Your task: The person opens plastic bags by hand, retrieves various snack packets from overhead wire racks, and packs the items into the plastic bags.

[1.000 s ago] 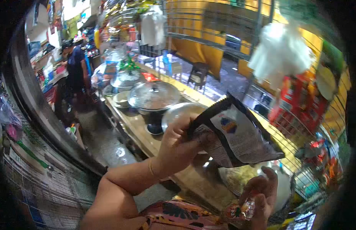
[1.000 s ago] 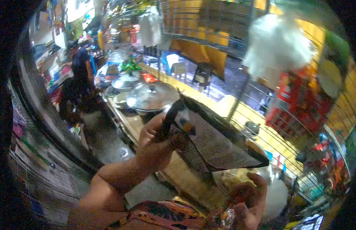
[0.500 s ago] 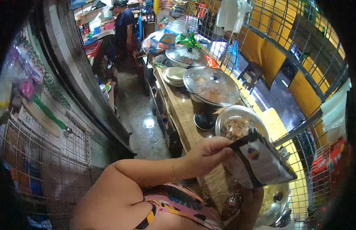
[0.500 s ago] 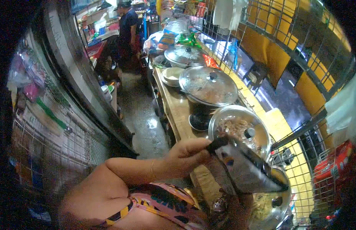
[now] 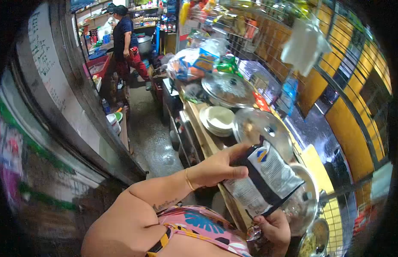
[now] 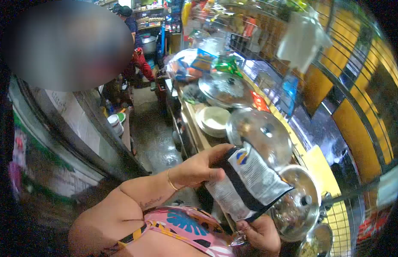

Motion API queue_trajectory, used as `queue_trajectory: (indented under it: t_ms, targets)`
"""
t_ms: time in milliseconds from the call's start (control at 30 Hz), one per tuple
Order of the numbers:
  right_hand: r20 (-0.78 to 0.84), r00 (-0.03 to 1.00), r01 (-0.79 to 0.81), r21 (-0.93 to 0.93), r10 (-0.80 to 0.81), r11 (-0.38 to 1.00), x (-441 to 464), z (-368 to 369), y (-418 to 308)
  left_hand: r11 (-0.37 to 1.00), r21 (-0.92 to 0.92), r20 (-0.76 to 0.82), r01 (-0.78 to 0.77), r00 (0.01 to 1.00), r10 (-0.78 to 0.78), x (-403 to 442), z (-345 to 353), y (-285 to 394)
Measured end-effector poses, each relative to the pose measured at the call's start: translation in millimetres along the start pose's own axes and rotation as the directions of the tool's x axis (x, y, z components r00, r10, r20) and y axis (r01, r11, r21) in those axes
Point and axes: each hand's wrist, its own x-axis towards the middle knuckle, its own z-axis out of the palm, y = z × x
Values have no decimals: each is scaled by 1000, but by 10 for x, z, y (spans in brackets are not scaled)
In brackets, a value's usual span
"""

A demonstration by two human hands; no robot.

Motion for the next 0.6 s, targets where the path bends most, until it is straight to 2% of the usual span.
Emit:
queue_trajectory:
  t_ms: [33, 67, 100, 167, 200, 267, 300, 333, 367, 400, 433, 467, 533, 600]
  targets:
    - [63, 998, 0, -82, 5, 997, 225, 103, -80, 998, 56, -11, 23, 1000, -23, -20, -163, 158]
    - [101, 992, -66, -104, 76, 992, 430, 210, -241, 999, -21, 39, 42, 998, -41, -54, -333, 273]
    - [134, 980, -131, -131, 149, 983, 607, 320, -467, 997, -9, 119, 83, 990, -81, -85, -516, 393]
    - [182, 939, -257, -194, 293, 947, 888, 480, -813, 991, -8, 178, 136, 975, -133, -123, -852, 539]
    - [211, 968, -109, -122, 133, 987, 994, 485, -685, 987, 62, 142, 149, 977, -157, -126, -979, 583]
    - [168, 985, -23, -53, 32, 998, 1186, 519, -678, 964, 195, 59, 180, 979, -195, -112, -1124, 686]
    - [149, 989, 19, -20, -16, 1000, 1241, 539, -700, 966, 231, 98, 120, 984, -145, -89, -1132, 732]
    - [-43, 999, 0, 230, 10, 973, 1205, 659, -697, 963, 263, 134, 59, 986, -98, -67, -1098, 752]
    - [-47, 999, 24, 244, -13, 969, 1245, 656, -708, 956, 294, 167, -1, 985, -51, -57, -1019, 805]
    - [-52, 998, 52, 262, -40, 964, 1290, 654, -707, 968, 247, 258, -50, 966, -16, -54, -958, 869]
    - [-60, 996, 81, 284, -66, 956, 1312, 649, -688, 932, 348, 270, -101, 963, 3, -34, -928, 886]
    - [-27, 996, 89, 172, -86, 981, 1307, 573, -645, 882, 447, 288, -149, 958, 16, 4, -901, 897]
    - [-106, 993, 56, 128, -43, 990, 1333, 561, -552, 758, 624, 291, -192, 957, 3, 77, -901, 854]
    - [-184, 983, 1, 147, 26, 989, 1331, 586, -527, 728, 645, 298, -231, 954, 39, 128, -865, 877]
